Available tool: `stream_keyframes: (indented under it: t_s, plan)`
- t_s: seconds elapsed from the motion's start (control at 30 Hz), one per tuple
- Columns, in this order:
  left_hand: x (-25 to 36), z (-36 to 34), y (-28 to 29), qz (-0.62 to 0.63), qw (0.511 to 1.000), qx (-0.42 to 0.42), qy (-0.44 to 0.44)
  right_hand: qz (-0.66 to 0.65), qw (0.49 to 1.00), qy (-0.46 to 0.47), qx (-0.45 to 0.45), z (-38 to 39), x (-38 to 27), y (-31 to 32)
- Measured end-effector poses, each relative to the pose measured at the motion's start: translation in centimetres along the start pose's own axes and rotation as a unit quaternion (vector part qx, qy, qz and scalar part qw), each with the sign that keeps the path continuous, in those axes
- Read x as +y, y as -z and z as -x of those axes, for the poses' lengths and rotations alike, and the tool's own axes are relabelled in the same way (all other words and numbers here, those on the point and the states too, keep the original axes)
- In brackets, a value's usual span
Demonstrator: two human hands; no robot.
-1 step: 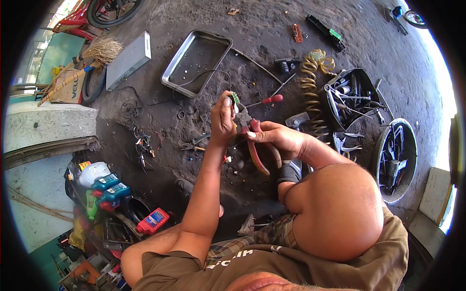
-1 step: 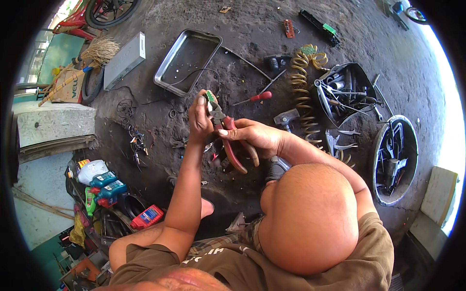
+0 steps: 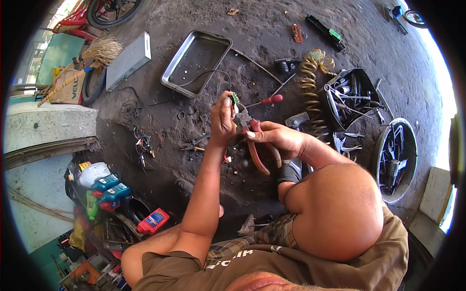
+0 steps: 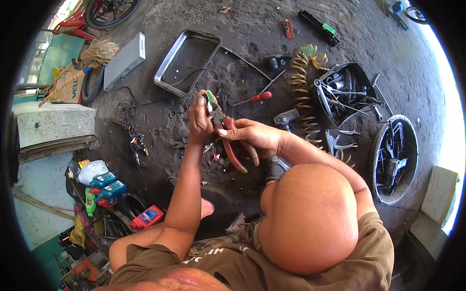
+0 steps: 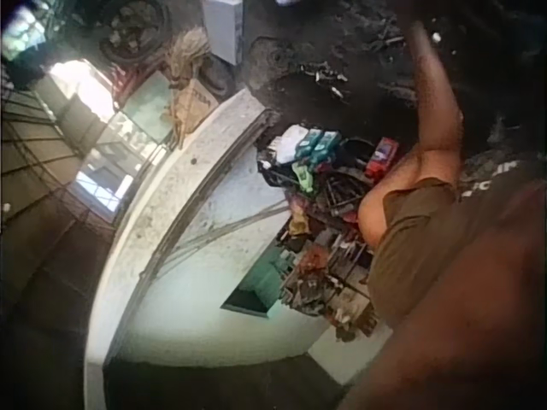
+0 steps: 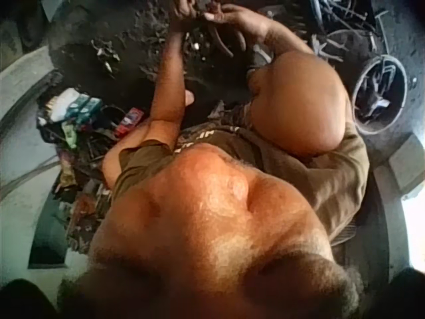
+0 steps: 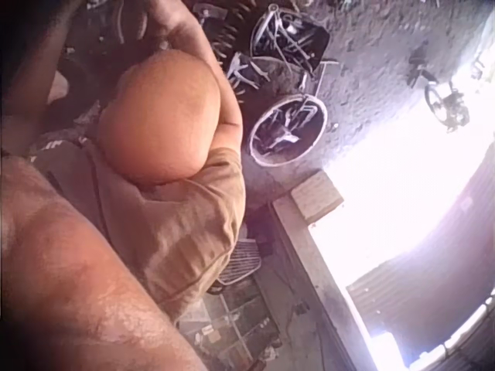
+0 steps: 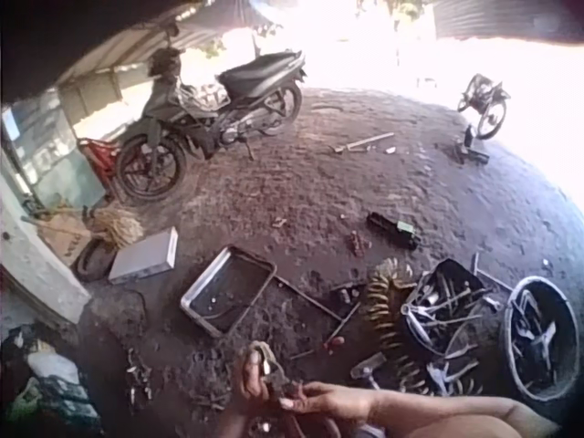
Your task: The person sits on the floor and uses pliers to strip wires and remove components from a small circuit board. They manipulate the board and tools with both hands, occasionally placing the board down to pick up or adjust components.
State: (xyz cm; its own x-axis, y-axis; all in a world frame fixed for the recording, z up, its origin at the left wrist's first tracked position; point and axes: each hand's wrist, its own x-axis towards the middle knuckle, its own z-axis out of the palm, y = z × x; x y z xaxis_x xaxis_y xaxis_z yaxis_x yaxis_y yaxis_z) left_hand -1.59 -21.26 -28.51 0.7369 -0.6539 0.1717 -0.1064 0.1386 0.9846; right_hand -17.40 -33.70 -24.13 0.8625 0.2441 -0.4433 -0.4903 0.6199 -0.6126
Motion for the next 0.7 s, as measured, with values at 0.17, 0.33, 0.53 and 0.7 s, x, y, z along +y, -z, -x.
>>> stream_keyframes:
  t_s: [0.17, 0.33, 0.53, 0.7]
  plan:
    - [0.7, -0.2, 0.4, -0.054, 0.997, -0.04, -0.025, -0.006, 1.0, 0.008, -0.012, 0.0, 0.3, 0.3]
    - [0.7, -0.1, 0.7, -0.115, 0.991, -0.045, -0.05, -0.104, 0.995, 0.009, -0.008, 0.6, -0.4, -0.6]
    - [-0.4, 0.8, 1.7, -0.152, 0.983, -0.032, -0.096, -0.17, 0.981, -0.018, -0.087, -0.1, 0.3, -0.4]
    - [-0.1, 0.5, -0.4, 0.007, 0.997, -0.05, -0.064, -0.251, 0.947, -0.002, -0.203, 0.2, 1.2, -1.3]
